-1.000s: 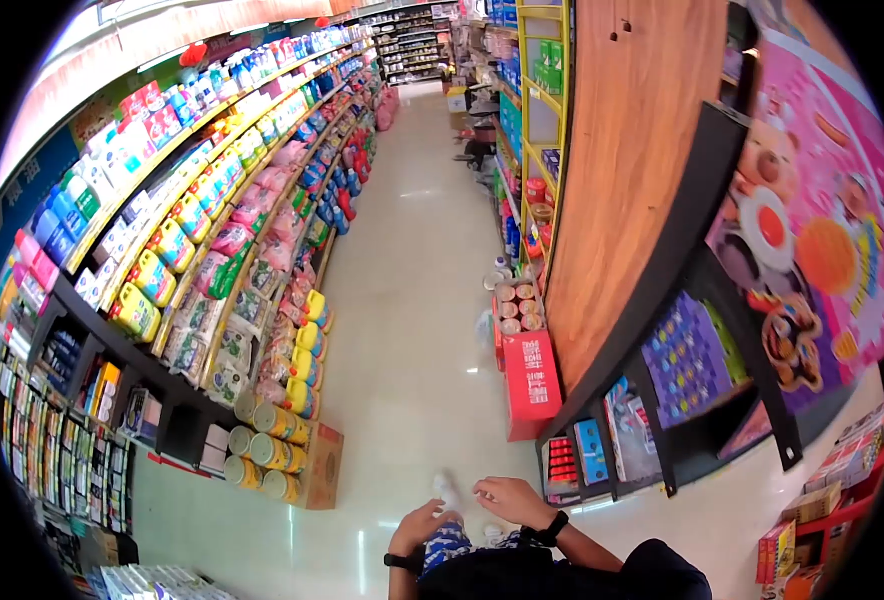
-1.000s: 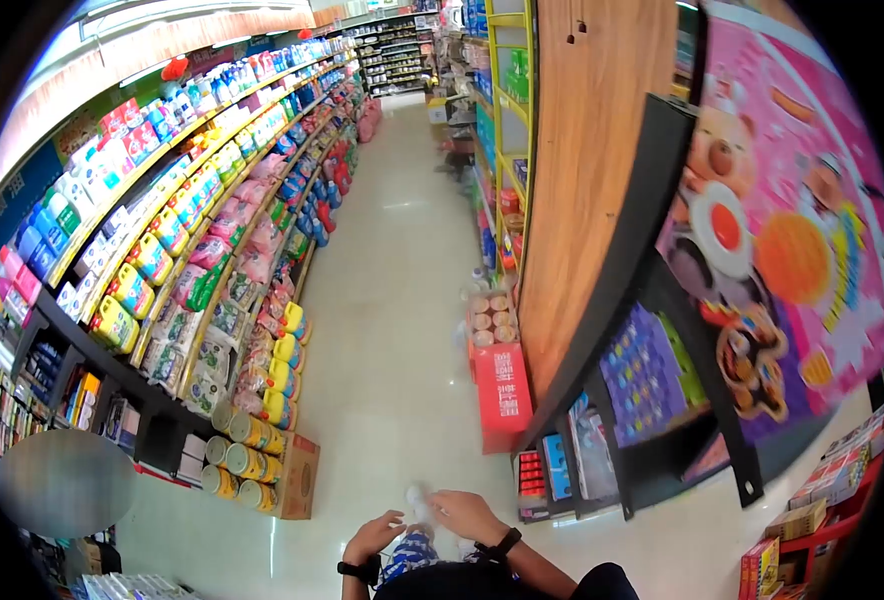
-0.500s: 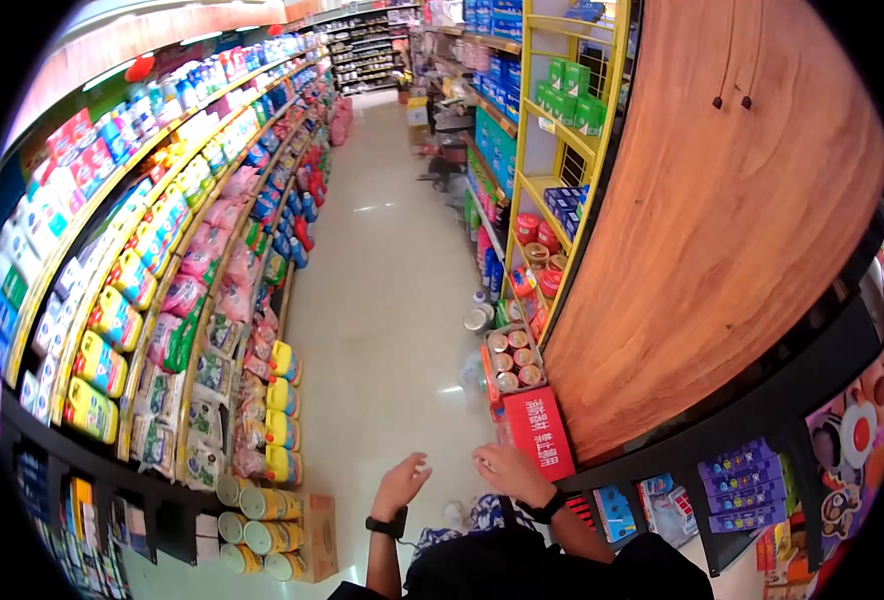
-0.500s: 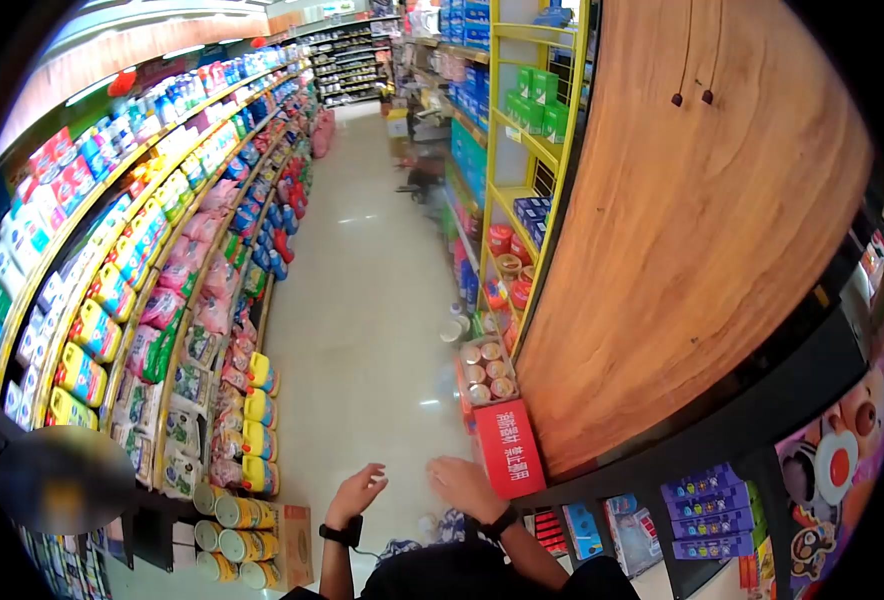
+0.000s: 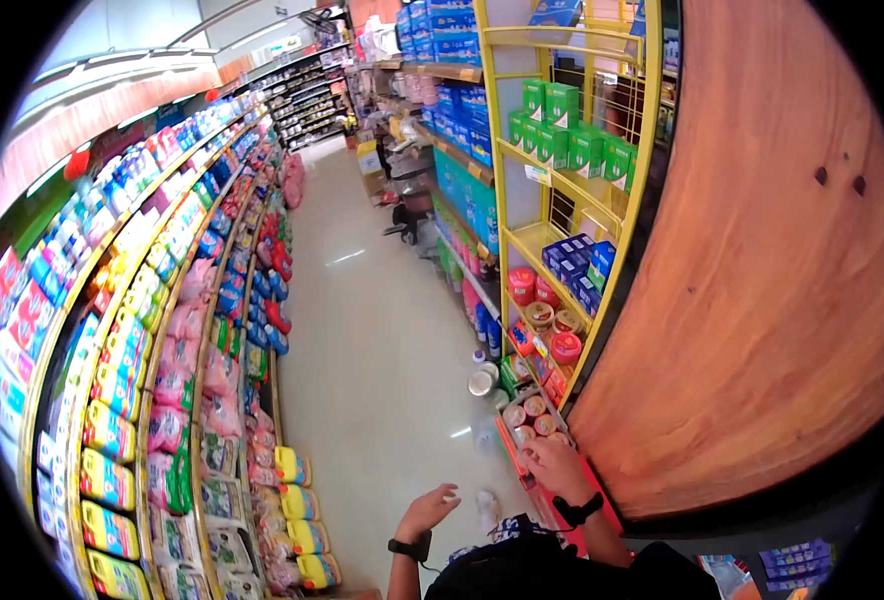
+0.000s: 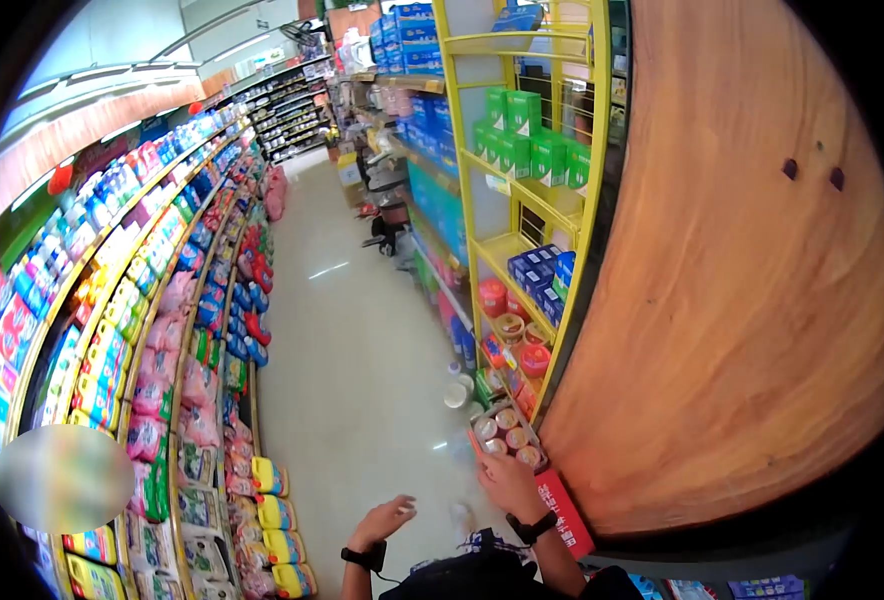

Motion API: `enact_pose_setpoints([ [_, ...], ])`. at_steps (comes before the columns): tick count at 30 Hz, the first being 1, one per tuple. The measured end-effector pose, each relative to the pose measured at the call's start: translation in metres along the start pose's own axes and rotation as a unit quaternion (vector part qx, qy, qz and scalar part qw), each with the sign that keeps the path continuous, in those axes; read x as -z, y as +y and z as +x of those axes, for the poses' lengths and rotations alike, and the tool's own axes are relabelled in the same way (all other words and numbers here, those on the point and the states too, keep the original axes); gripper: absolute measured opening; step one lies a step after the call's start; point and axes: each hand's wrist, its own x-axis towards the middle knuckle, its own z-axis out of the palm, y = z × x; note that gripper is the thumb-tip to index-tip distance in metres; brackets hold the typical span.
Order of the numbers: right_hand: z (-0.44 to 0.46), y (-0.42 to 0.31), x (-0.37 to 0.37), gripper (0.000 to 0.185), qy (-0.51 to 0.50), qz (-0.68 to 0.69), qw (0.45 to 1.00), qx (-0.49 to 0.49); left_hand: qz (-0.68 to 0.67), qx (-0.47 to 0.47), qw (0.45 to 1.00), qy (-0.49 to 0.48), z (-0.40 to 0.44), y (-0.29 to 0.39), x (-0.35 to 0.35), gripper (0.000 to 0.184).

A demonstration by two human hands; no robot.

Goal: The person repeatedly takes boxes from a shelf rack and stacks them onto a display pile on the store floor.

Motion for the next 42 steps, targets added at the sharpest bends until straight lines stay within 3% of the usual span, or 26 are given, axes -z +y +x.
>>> enact_pose_setpoints([
  [2, 0.040, -0.014, 0.009, 0.016, 0.024, 0.013, 0.999, -0.042, 0.006, -0.029, 1.000, -0.002, 0.033, 0.012, 0.029, 0.048],
  [4, 0.082, -0.011, 0.011, 0.015, 0.074, 0.013, 0.997, -0.007, -0.024, -0.094, 0.995, 0.004, 0.080, 0.029, 0.062, 0.047],
  [8, 0.133, 0.000, 0.016, 0.015, 0.094, -0.020, 0.995, 0.002, 0.072, -0.132, 0.989, 0.001, 0.150, 0.074, 0.109, 0.043],
  [12, 0.174, -0.004, 0.042, 0.015, 0.141, -0.044, 0.988, -0.039, 0.020, -0.243, 0.967, -0.076, 0.220, 0.124, 0.137, 0.045],
  [17, 0.222, -0.011, 0.081, 0.009, 0.270, -0.093, 0.956, -0.070, 0.103, -0.373, 0.902, -0.191, 0.302, 0.208, 0.171, 0.048],
  [21, 0.253, -0.027, 0.106, 0.007, 0.349, -0.170, 0.916, -0.104, 0.148, -0.507, 0.809, -0.258, 0.375, 0.270, 0.185, 0.048],
  [22, 0.262, -0.036, 0.113, 0.007, 0.373, -0.191, 0.901, -0.106, 0.164, -0.492, 0.810, -0.274, 0.378, 0.293, 0.192, 0.049],
  [25, 0.294, -0.074, 0.135, 0.008, 0.430, -0.246, 0.861, -0.110, 0.154, -0.589, 0.730, -0.311, 0.395, 0.358, 0.211, 0.046],
  [28, 0.325, -0.100, 0.163, 0.010, 0.485, -0.314, 0.810, -0.099, 0.148, -0.690, 0.652, -0.278, 0.399, 0.420, 0.220, 0.039],
  [30, 0.340, -0.094, 0.182, 0.017, 0.518, -0.375, 0.762, -0.102, 0.055, -0.745, 0.640, -0.181, 0.389, 0.457, 0.218, 0.033],
  [32, 0.356, -0.085, 0.200, 0.022, 0.548, -0.410, 0.722, -0.103, 0.020, -0.761, 0.632, -0.147, 0.387, 0.491, 0.220, 0.033],
  [35, 0.367, -0.073, 0.225, 0.039, 0.513, -0.426, 0.725, -0.172, -0.002, -0.799, 0.594, -0.096, 0.397, 0.544, 0.212, 0.036],
  [38, 0.375, -0.060, 0.252, 0.057, 0.498, -0.455, 0.717, -0.175, 0.057, -0.796, 0.599, -0.068, 0.418, 0.591, 0.184, 0.042],
  [40, 0.381, -0.063, 0.269, 0.065, 0.454, -0.459, 0.717, -0.265, 0.034, -0.818, 0.573, -0.043, 0.438, 0.613, 0.157, 0.045],
  [41, 0.387, -0.064, 0.281, 0.070, 0.428, -0.462, 0.716, -0.303, 0.067, -0.805, 0.586, -0.062, 0.443, 0.619, 0.151, 0.049],
  [42, 0.386, -0.053, 0.290, 0.071, 0.417, -0.482, 0.715, -0.285, 0.064, -0.807, 0.584, -0.059, 0.448, 0.621, 0.144, 0.050],
])
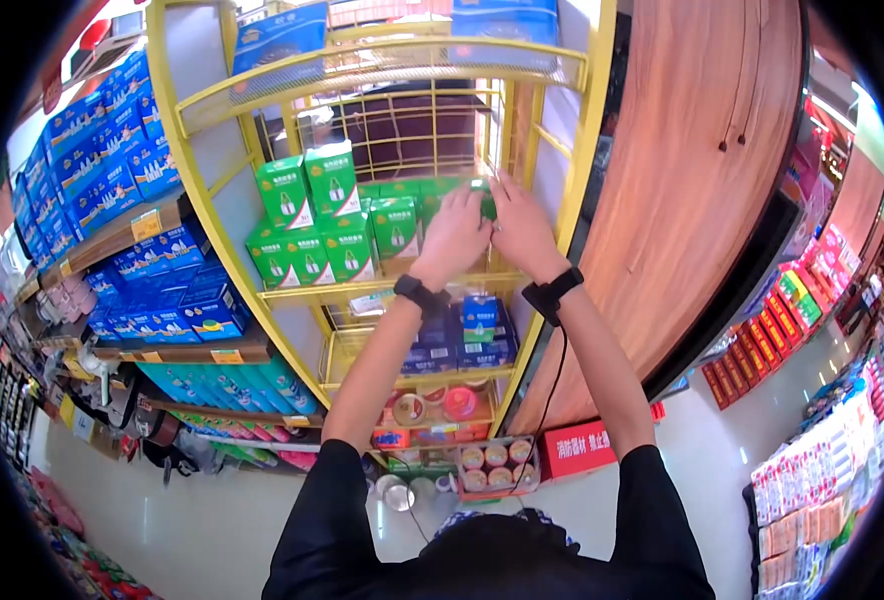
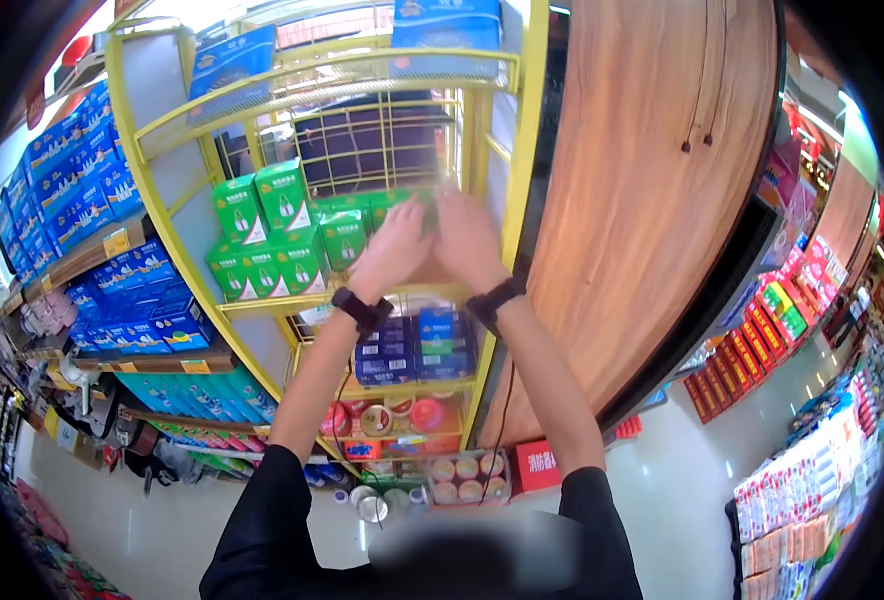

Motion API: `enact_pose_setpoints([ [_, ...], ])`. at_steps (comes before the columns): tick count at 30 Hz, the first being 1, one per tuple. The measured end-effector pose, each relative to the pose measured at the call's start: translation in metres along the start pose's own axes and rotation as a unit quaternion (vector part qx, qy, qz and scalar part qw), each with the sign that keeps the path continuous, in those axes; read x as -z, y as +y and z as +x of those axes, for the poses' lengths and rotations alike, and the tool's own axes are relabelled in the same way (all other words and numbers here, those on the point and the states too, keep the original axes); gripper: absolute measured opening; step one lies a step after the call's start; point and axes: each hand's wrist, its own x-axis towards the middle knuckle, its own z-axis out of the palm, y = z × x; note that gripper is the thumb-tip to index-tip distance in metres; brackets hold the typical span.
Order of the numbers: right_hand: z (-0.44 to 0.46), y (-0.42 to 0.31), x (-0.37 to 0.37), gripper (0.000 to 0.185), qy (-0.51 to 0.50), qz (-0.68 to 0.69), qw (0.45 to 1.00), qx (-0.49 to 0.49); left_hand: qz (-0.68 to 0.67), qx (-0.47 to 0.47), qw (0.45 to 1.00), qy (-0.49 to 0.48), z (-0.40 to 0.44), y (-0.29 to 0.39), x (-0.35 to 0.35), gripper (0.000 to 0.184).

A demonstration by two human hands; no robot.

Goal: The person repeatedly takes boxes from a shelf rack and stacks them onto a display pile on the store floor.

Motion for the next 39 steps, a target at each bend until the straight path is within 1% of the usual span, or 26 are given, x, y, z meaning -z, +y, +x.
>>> enact_pose_setpoints([
  [2, 0.000, 0.022, -0.024, 0.074, 0.004, -0.014, 0.999, 0.049, 0.001, 0.005, 1.000, 0.000, -0.006, -0.004, -0.011, 0.051],
  [3, -0.004, 0.019, -0.023, 0.073, 0.001, 0.016, 0.999, 0.045, -0.002, 0.000, 1.000, 0.005, -0.010, 0.001, -0.008, 0.051],
  [6, -0.011, -0.005, 0.001, 0.071, -0.012, -0.001, 1.000, 0.007, -0.028, 0.043, 0.999, 0.008, -0.012, 0.020, 0.006, 0.052],
  [9, -0.013, -0.004, -0.009, 0.066, 0.082, -0.073, 0.993, 0.041, -0.128, 0.071, 0.988, 0.048, -0.017, 0.020, 0.005, 0.055],
  [12, -0.014, -0.008, -0.015, 0.059, 0.076, -0.038, 0.996, -0.016, -0.111, 0.065, 0.985, 0.118, -0.029, 0.017, -0.008, 0.058],
  [15, -0.012, -0.008, -0.013, 0.050, 0.098, 0.035, 0.994, -0.042, -0.161, 0.096, 0.978, 0.088, -0.031, 0.017, -0.005, 0.061],
  [18, -0.022, -0.010, -0.002, 0.045, 0.077, 0.060, 0.995, -0.036, -0.126, 0.127, 0.983, 0.027, -0.035, 0.025, 0.007, 0.062],
  [19, -0.028, -0.012, 0.003, 0.046, 0.095, 0.064, 0.993, -0.017, -0.117, 0.090, 0.985, 0.092, -0.038, 0.028, 0.004, 0.064],
  [20, -0.035, -0.015, 0.008, 0.048, 0.114, 0.066, 0.991, 0.002, -0.105, 0.096, 0.985, 0.100, -0.046, 0.031, 0.004, 0.065],
  [21, -0.043, -0.019, 0.014, 0.049, 0.130, 0.066, 0.989, 0.023, -0.095, 0.105, 0.984, 0.109, -0.054, 0.050, 0.017, 0.067],
  [22, -0.055, -0.030, 0.021, 0.051, 0.141, 0.063, 0.988, 0.018, -0.086, 0.113, 0.983, 0.120, -0.063, 0.069, 0.030, 0.068],
  [23, -0.070, -0.043, 0.032, 0.053, 0.162, 0.096, 0.981, 0.033, -0.069, 0.121, 0.981, 0.138, -0.072, 0.088, 0.040, 0.070],
  [24, -0.083, -0.049, 0.044, 0.054, 0.152, 0.098, 0.981, 0.063, -0.053, 0.126, 0.979, 0.154, -0.083, 0.107, 0.049, 0.072],
  [25, -0.103, -0.058, 0.060, 0.053, 0.142, 0.112, 0.981, 0.069, -0.067, 0.152, 0.973, 0.158, -0.092, 0.129, 0.056, 0.071],
  [26, -0.125, -0.058, 0.066, 0.051, 0.168, 0.127, 0.972, 0.104, -0.084, 0.178, 0.968, 0.158, -0.105, 0.150, 0.058, 0.070],
  [27, -0.148, -0.055, 0.074, 0.049, 0.149, 0.148, 0.967, 0.144, -0.094, 0.173, 0.967, 0.163, -0.120, 0.164, 0.053, 0.067],
  [28, -0.176, -0.049, 0.086, 0.050, 0.150, 0.130, 0.964, 0.176, -0.105, 0.169, 0.965, 0.170, -0.134, 0.182, 0.045, 0.064],
  [30, -0.235, -0.029, 0.115, 0.055, 0.132, 0.142, 0.966, 0.174, -0.116, 0.197, 0.965, 0.130, -0.156, 0.234, 0.029, 0.062],
  [31, -0.269, -0.013, 0.117, 0.055, 0.112, 0.167, 0.968, 0.153, -0.154, 0.227, 0.958, 0.083, -0.169, 0.257, 0.014, 0.062],
  [32, -0.304, 0.002, 0.120, 0.054, 0.083, 0.194, 0.972, 0.103, -0.191, 0.253, 0.948, 0.034, -0.180, 0.278, -0.001, 0.062],
  [34, -0.374, 0.035, 0.127, 0.054, 0.019, 0.230, 0.973, -0.031, -0.189, 0.214, 0.956, -0.071, -0.208, 0.305, -0.052, 0.061],
  [35, -0.411, 0.055, 0.124, 0.053, 0.029, 0.238, 0.968, -0.076, -0.229, 0.245, 0.934, -0.125, -0.219, 0.323, -0.079, 0.059],
  [36, -0.446, 0.069, 0.130, 0.052, 0.003, 0.275, 0.947, -0.167, -0.266, 0.276, 0.906, -0.178, -0.229, 0.344, -0.108, 0.057],
  [38, -0.509, 0.099, 0.142, 0.051, -0.014, 0.254, 0.933, -0.255, -0.325, 0.300, 0.853, -0.279, -0.243, 0.380, -0.158, 0.052],
  [39, -0.534, 0.116, 0.152, 0.050, -0.003, 0.244, 0.929, -0.278, -0.296, 0.200, 0.893, -0.274, -0.254, 0.393, -0.190, 0.049],
])
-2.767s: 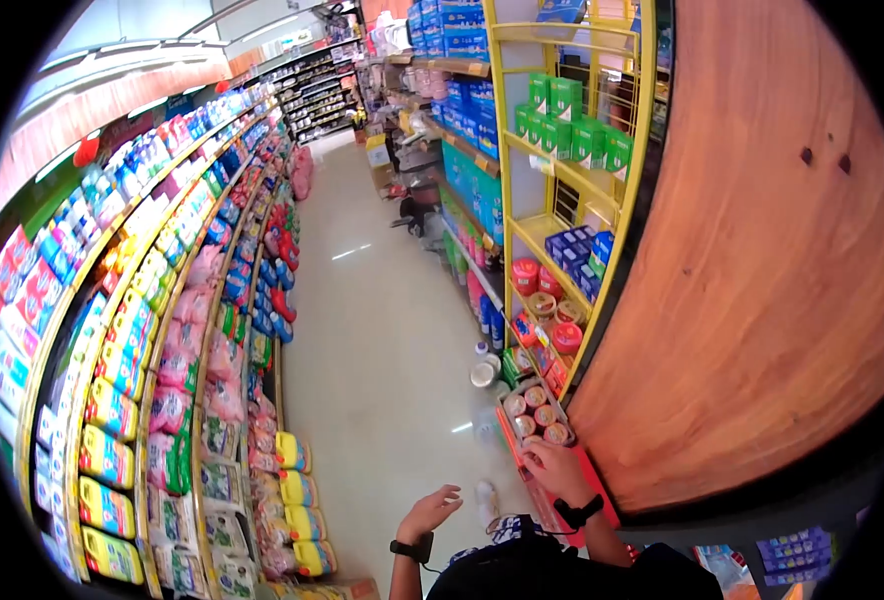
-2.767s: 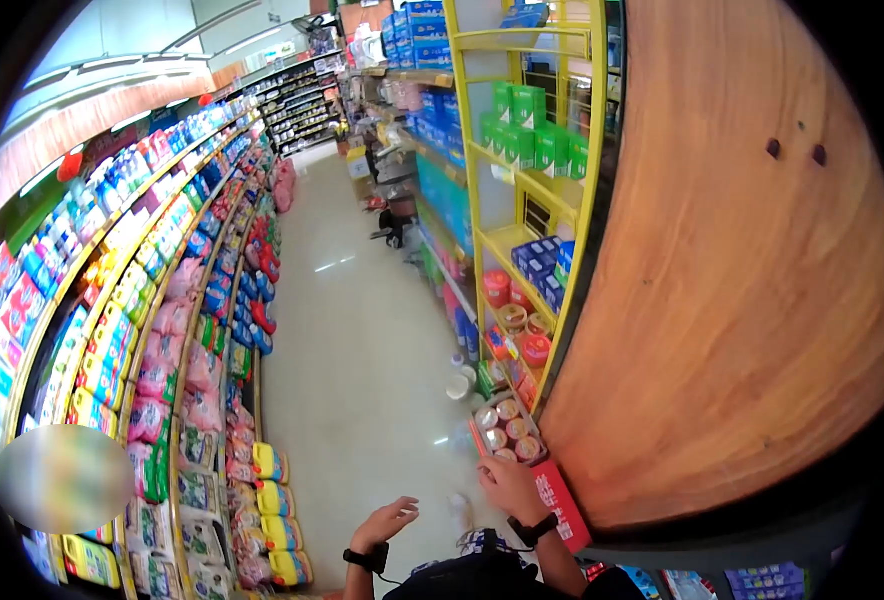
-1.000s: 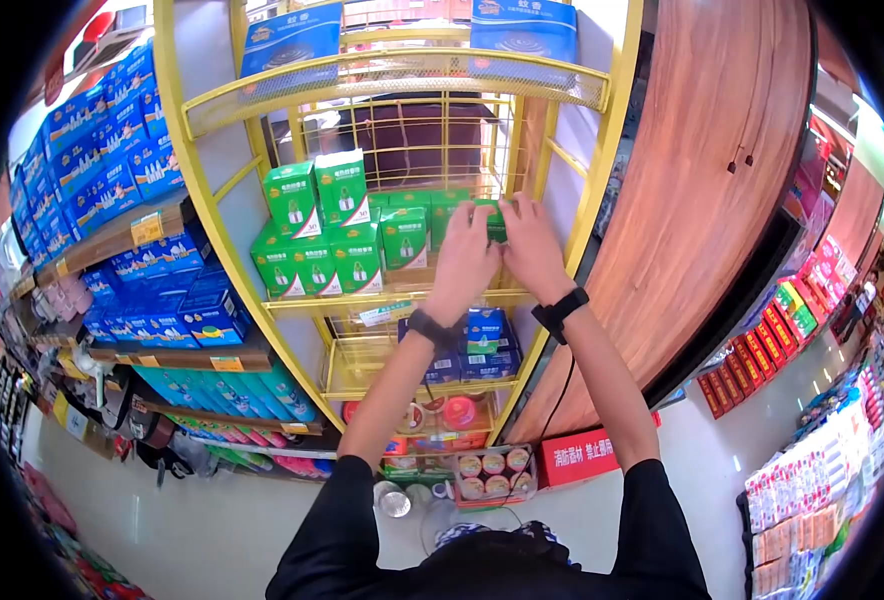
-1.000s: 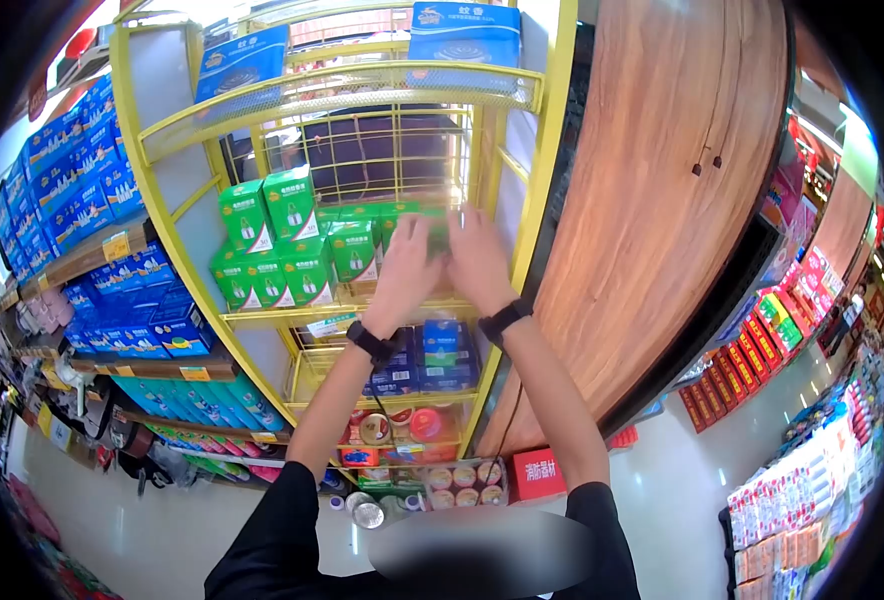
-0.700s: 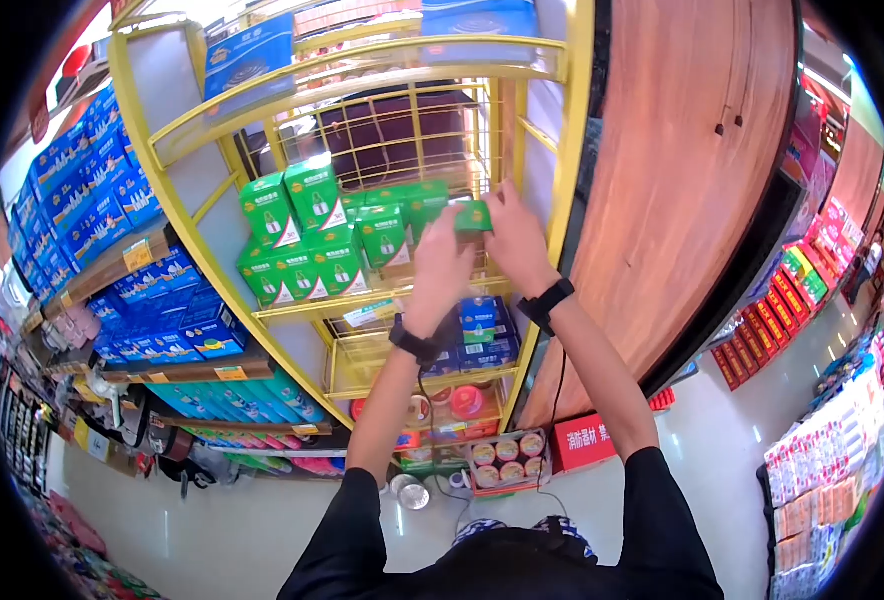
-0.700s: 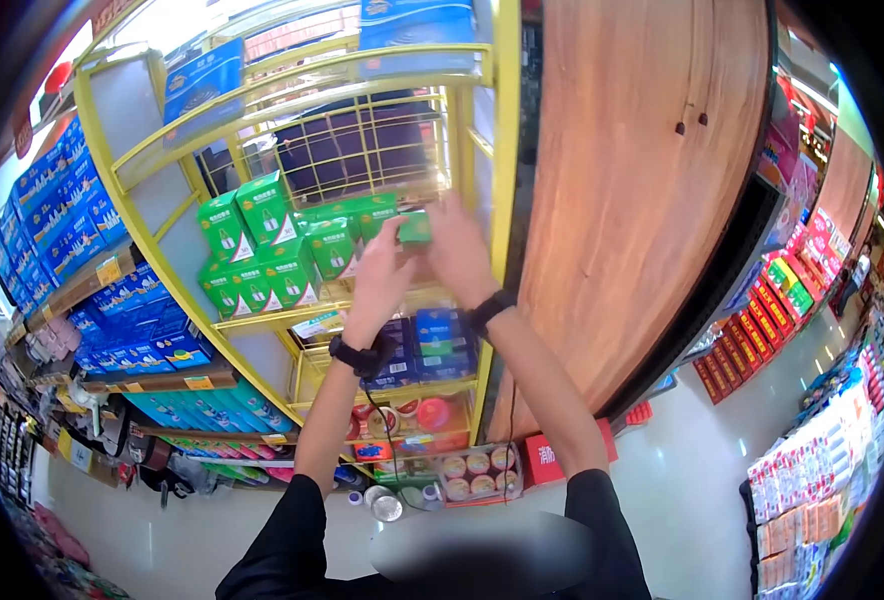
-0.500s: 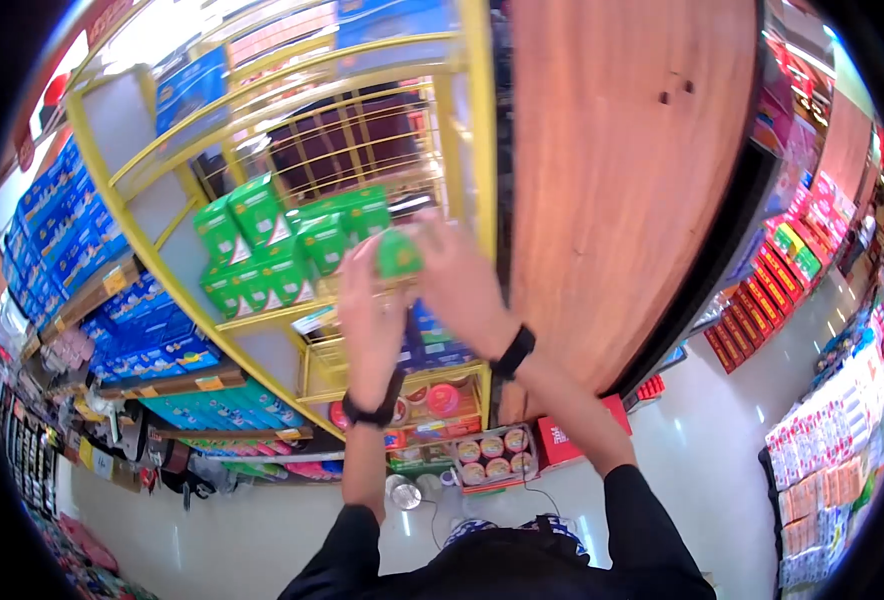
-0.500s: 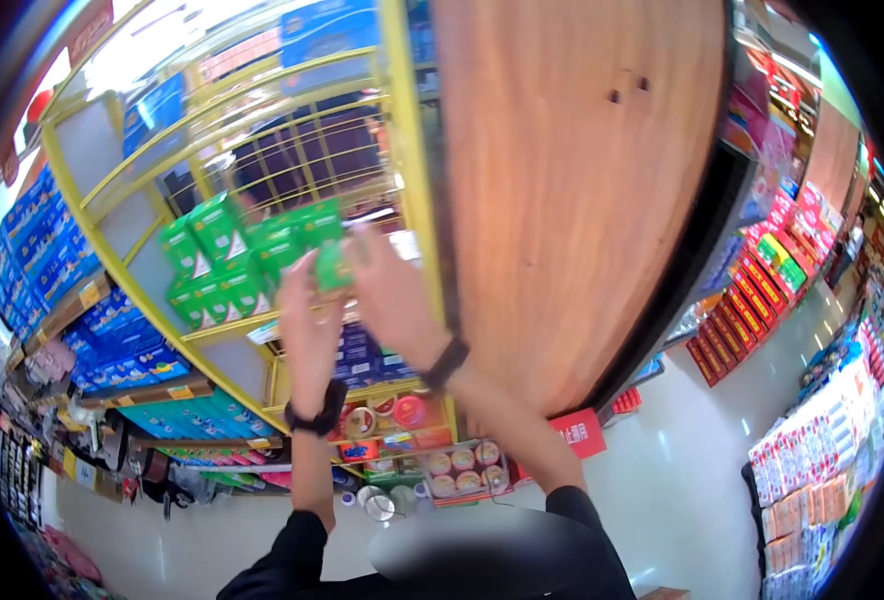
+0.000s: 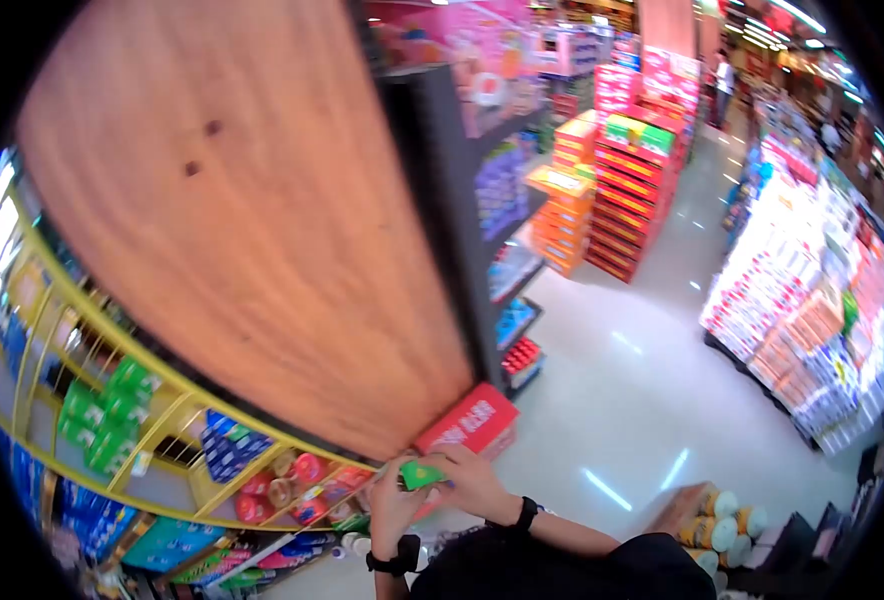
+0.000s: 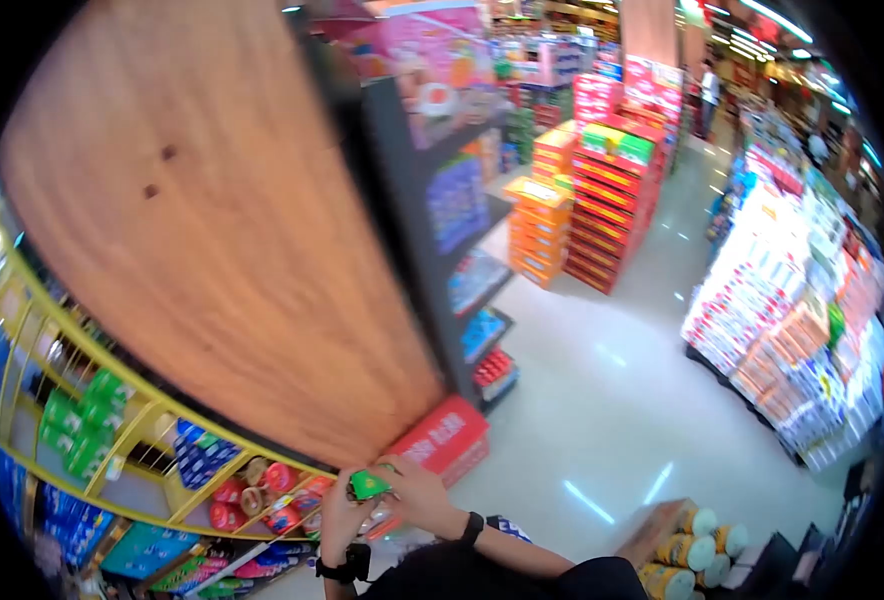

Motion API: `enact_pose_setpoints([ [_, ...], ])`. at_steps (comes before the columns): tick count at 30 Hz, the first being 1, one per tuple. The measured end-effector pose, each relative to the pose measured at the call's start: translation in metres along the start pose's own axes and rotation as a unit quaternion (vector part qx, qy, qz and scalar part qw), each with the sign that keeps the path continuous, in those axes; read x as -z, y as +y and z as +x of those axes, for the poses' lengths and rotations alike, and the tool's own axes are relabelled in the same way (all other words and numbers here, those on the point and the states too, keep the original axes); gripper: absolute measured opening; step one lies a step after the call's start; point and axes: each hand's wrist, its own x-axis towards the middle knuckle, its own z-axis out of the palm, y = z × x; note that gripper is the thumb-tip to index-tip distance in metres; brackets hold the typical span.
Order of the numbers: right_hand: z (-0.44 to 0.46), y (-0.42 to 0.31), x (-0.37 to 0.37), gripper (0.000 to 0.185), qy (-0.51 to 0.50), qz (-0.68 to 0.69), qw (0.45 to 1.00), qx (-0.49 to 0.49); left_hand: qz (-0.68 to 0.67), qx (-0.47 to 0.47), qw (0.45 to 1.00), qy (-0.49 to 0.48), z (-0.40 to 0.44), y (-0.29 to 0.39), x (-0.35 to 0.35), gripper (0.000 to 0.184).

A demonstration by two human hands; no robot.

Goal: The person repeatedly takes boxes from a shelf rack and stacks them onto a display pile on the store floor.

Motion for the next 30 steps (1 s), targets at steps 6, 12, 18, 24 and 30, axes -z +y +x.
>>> enact_pose_setpoints([
  [6, -0.068, 0.062, 0.144, 0.043, 0.138, -0.054, 0.981, -0.122, -0.001, -0.151, 0.963, -0.224, 0.078, 0.109, -0.131, 0.048],
  [12, -0.100, 0.108, 0.224, 0.041, 0.290, -0.048, 0.919, -0.261, 0.021, -0.232, 0.886, -0.401, 0.160, 0.180, -0.236, 0.046],
  [18, -0.114, 0.160, 0.300, 0.042, 0.378, -0.129, 0.860, -0.318, -0.012, -0.311, 0.815, -0.488, 0.228, 0.225, -0.364, 0.043],
  [24, -0.088, 0.210, 0.399, 0.043, 0.388, -0.153, 0.847, -0.329, -0.053, -0.384, 0.767, -0.512, 0.309, 0.295, -0.443, 0.043],
  [30, -0.044, 0.268, 0.454, 0.037, 0.364, -0.199, 0.843, -0.342, -0.001, -0.413, 0.759, -0.504, 0.382, 0.311, -0.501, 0.046],
])
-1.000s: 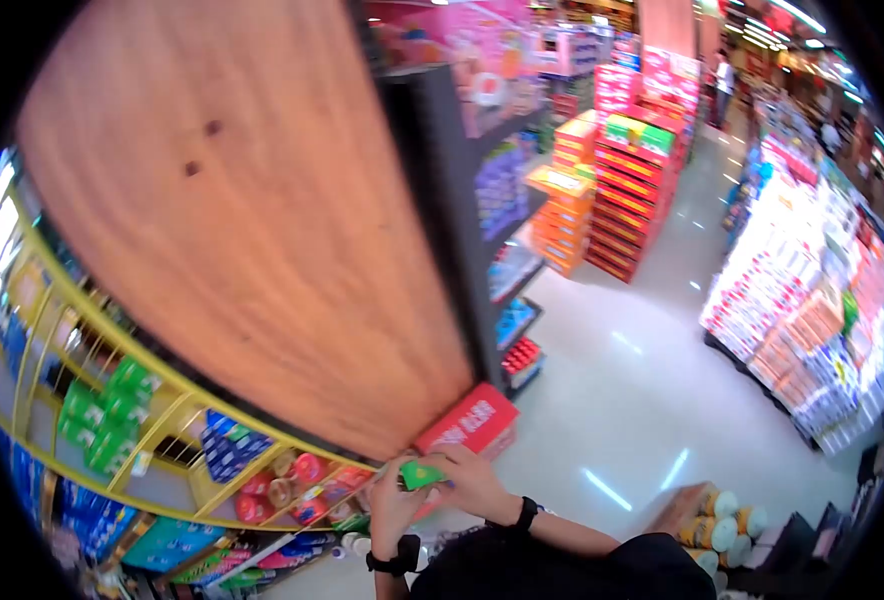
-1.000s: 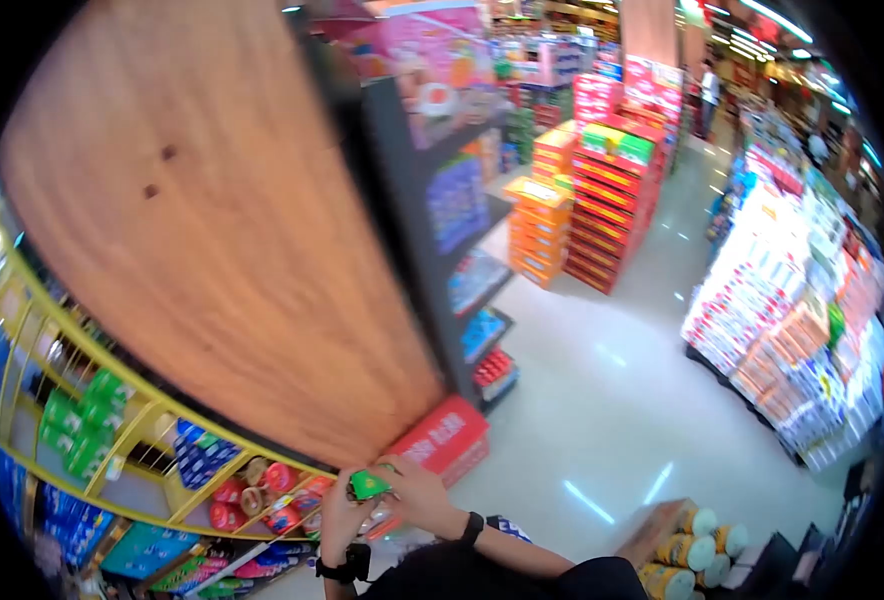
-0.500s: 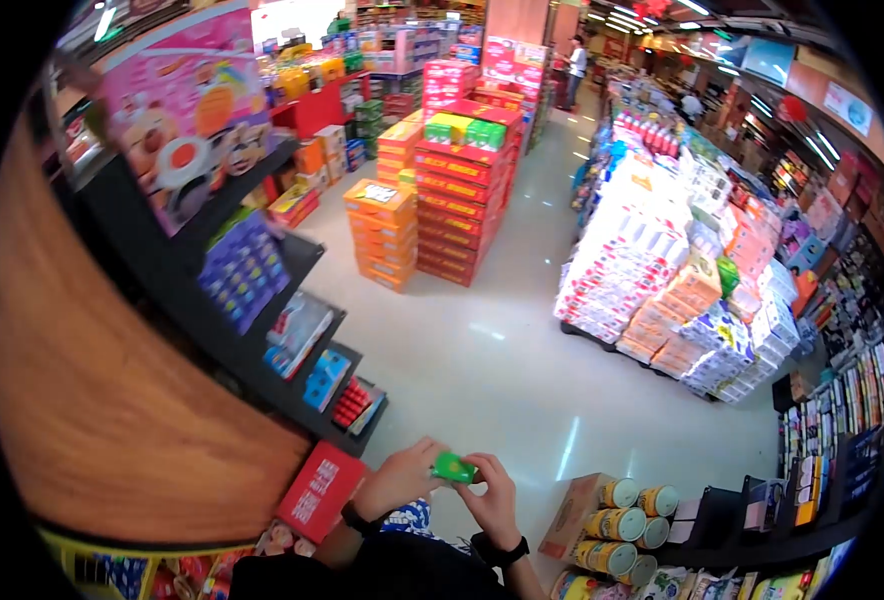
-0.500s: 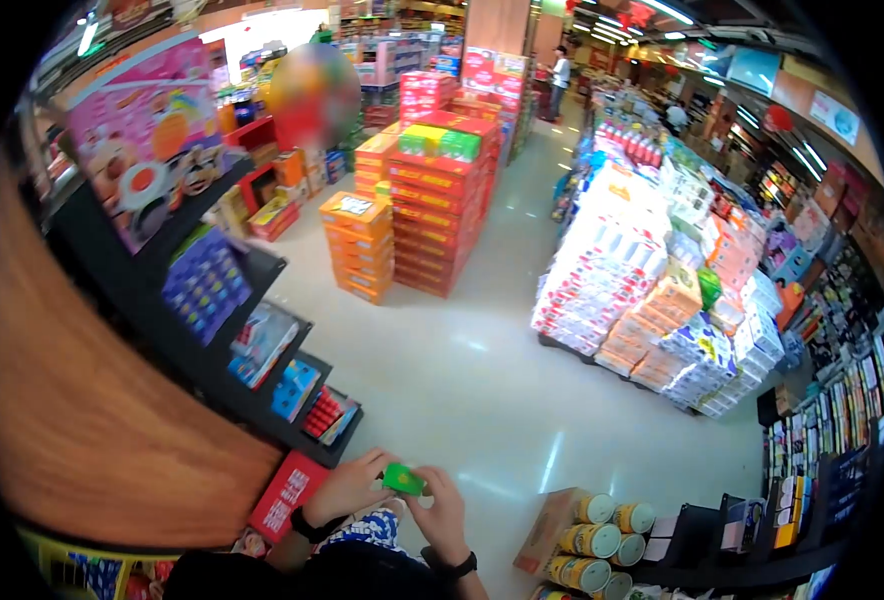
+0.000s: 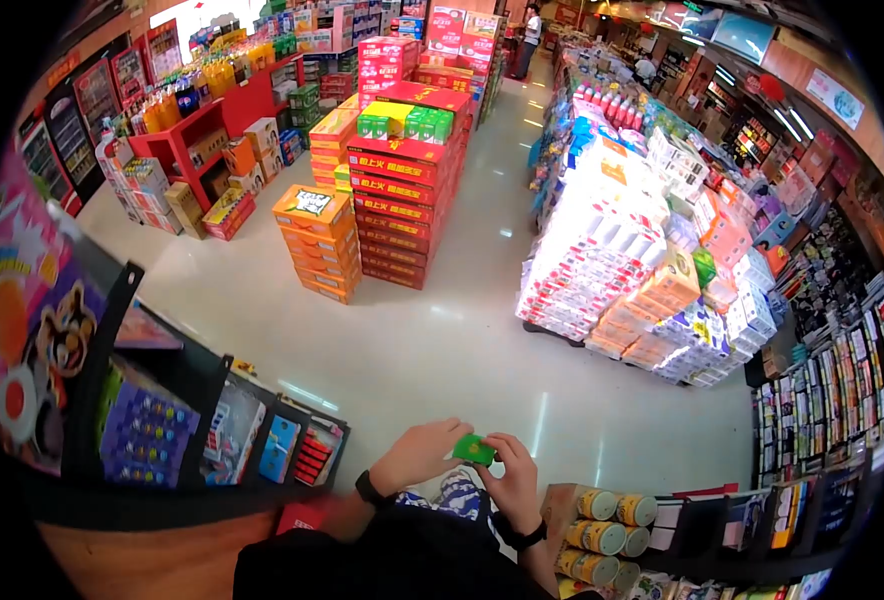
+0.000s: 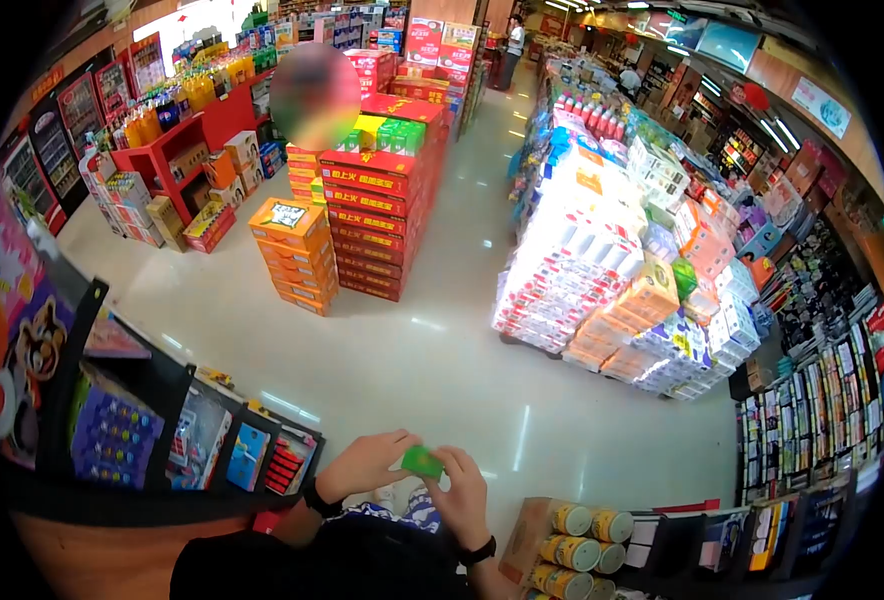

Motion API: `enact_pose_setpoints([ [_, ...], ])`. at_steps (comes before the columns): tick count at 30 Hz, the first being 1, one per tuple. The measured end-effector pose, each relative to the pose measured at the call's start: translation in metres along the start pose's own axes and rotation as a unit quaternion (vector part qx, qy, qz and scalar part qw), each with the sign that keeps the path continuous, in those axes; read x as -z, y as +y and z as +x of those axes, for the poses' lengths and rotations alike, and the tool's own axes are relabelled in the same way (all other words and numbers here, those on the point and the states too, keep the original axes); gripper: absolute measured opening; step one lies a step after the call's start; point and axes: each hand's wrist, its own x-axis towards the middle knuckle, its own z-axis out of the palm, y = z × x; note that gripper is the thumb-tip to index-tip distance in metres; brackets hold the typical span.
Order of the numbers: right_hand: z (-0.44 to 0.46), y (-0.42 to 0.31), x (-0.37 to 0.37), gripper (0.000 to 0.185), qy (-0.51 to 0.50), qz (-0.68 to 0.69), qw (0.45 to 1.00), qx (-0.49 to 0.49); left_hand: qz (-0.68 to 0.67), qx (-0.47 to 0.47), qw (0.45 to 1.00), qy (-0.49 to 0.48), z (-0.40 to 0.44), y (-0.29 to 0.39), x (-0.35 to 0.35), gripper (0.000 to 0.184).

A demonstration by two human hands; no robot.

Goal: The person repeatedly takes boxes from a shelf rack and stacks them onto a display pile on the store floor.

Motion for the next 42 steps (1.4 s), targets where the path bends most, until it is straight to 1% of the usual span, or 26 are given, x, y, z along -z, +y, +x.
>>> enact_pose_setpoints([
  [2, 0.022, 0.011, -0.014, 0.036, -0.010, 0.033, 0.999, -0.030, 0.008, 0.033, 0.999, -0.010, 0.013, -0.013, 0.012, 0.045],
  [3, 0.034, 0.018, -0.021, 0.036, -0.025, 0.037, 0.999, -0.030, 0.012, 0.051, 0.999, -0.016, 0.020, -0.020, 0.016, 0.044],
  [6, 0.073, 0.040, -0.037, 0.035, -0.068, 0.046, 0.996, -0.026, 0.039, 0.099, 0.992, -0.072, 0.047, -0.050, 0.024, 0.043],
  [8, 0.102, 0.053, -0.045, 0.035, -0.093, 0.051, 0.994, -0.018, 0.039, 0.078, 0.995, -0.051, 0.067, -0.074, 0.024, 0.042],
  [10, 0.138, 0.060, -0.044, 0.035, -0.096, 0.034, 0.995, -0.007, 0.049, 0.066, 0.996, -0.026, 0.092, -0.091, 0.030, 0.041],
  [12, 0.180, 0.071, -0.044, 0.035, -0.091, 0.038, 0.995, 0.006, 0.075, 0.067, 0.994, -0.030, 0.124, -0.107, 0.040, 0.040],
  [14, 0.228, 0.089, -0.046, 0.035, -0.094, 0.056, 0.994, 0.019, 0.112, 0.068, 0.990, -0.040, 0.166, -0.122, 0.062, 0.040],
  [17, 0.303, 0.092, -0.042, 0.038, -0.097, 0.066, 0.992, 0.055, 0.138, 0.092, 0.986, -0.023, 0.217, -0.132, 0.103, 0.042],
  [18, 0.327, 0.094, -0.043, 0.038, -0.096, 0.064, 0.991, 0.070, 0.141, 0.098, 0.985, -0.011, 0.231, -0.138, 0.115, 0.044],
  [21, 0.390, 0.106, -0.054, 0.040, -0.123, 0.052, 0.984, 0.119, 0.162, 0.089, 0.978, 0.096, 0.260, -0.154, 0.144, 0.029],
  [25, 0.449, 0.109, -0.067, 0.041, -0.181, 0.003, 0.966, 0.187, 0.152, 0.172, 0.970, 0.083, 0.278, -0.188, 0.156, 0.046],
  [26, 0.461, 0.108, -0.071, 0.042, -0.175, 0.010, 0.965, 0.194, 0.136, 0.188, 0.969, 0.083, 0.282, -0.195, 0.158, 0.045],
  [29, 0.487, 0.122, -0.090, 0.043, -0.200, 0.022, 0.966, 0.160, 0.127, 0.220, 0.965, 0.067, 0.294, -0.219, 0.167, 0.046],
  [30, 0.497, 0.124, -0.096, 0.044, -0.201, 0.023, 0.967, 0.156, 0.134, 0.202, 0.966, 0.096, 0.298, -0.231, 0.166, 0.036],
  [33, 0.525, 0.129, -0.112, 0.045, -0.206, 0.015, 0.968, 0.142, 0.117, 0.186, 0.973, 0.069, 0.317, -0.276, 0.172, 0.035],
  [34, 0.536, 0.131, -0.118, 0.045, -0.209, 0.007, 0.968, 0.142, 0.101, 0.195, 0.974, 0.060, 0.327, -0.285, 0.179, 0.032],
  [37, 0.575, 0.134, -0.135, 0.045, -0.212, -0.014, 0.968, 0.136, 0.099, 0.147, 0.980, 0.087, 0.352, -0.328, 0.191, 0.031],
  [38, 0.593, 0.132, -0.140, 0.045, -0.208, -0.021, 0.968, 0.136, 0.107, 0.150, 0.980, 0.073, 0.363, -0.340, 0.200, 0.030],
  [41, 0.644, 0.123, -0.151, 0.044, -0.185, -0.053, 0.971, 0.139, 0.118, 0.117, 0.984, 0.062, 0.396, -0.377, 0.229, 0.029],
  [42, 0.660, 0.123, -0.155, 0.043, -0.173, -0.057, 0.974, 0.138, 0.120, 0.169, 0.978, -0.001, 0.410, -0.382, 0.245, 0.034],
])
